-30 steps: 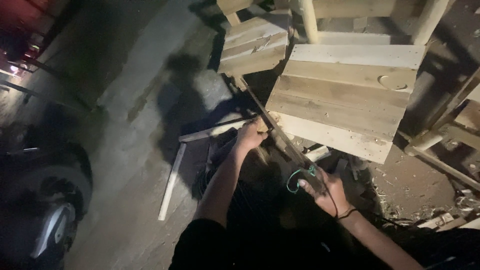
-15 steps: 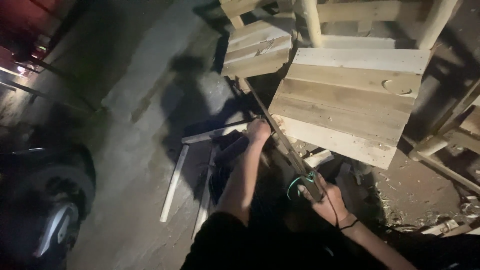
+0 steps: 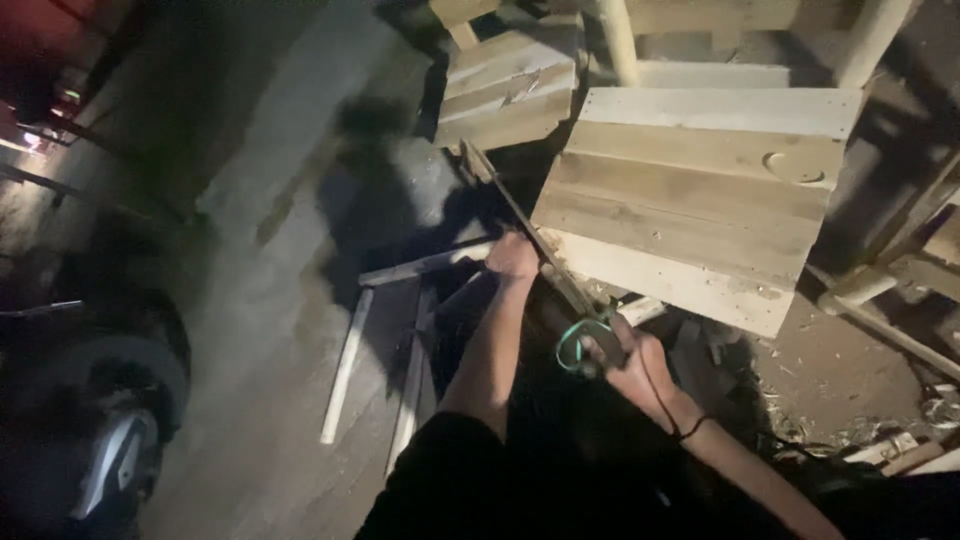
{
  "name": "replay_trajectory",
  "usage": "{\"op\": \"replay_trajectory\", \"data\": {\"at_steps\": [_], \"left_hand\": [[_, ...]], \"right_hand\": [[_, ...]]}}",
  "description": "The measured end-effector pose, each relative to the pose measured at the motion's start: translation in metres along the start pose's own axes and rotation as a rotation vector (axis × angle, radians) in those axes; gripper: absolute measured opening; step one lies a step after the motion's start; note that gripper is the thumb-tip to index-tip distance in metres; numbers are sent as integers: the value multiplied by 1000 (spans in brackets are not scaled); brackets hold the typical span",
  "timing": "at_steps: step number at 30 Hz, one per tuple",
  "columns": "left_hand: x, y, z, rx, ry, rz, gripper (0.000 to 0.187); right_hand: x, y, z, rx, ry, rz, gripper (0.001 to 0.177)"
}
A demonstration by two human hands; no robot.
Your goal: A person uses a hand saw to slowly cut a small piece of wood while sitting on the floor in a warehouse environment.
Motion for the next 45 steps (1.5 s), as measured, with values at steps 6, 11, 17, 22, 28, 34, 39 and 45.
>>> {"op": "replay_trajectory", "data": {"at_steps": [6,11,17,22,28,34,39,45], "left_hand": [[-6,17,-11,-49,-138,76,3],[-16,56,-17,69,-153,-25,18],[-21,49,-3,283,137,-4,9],[-10,13,2,301,283,119,13],[-11,16,-2,732,386,-34,65],[-15,20,0,310,2,170,13],[-18,35,6,530,335,138,14],[-9,32,-15,-21,-244,-49,14]], "right_hand": [[-13,-14,-1,169,-247,337,43],[-88,-31,-62,3,28,-59,51],[-26,-21,-4,74,-33,63,45],[-17,-35,15,31,-171,110,53],[-111,-39,-71,36,-166,73,57],[-11,-15,-2,6,-207,143,58],[-44,-35,11,124,-304,171,40],[-106,-40,-86,70,-146,580,53]]}}
Point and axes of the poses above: each hand's wrist, its own z-axis towards the middle knuckle, its own y-axis out of the back of the hand, x = y × z, the point moved 5 cm from there along z, towards the middle knuckle, and after that the axes turned 11 degrees about x, right-handed, at the moved point
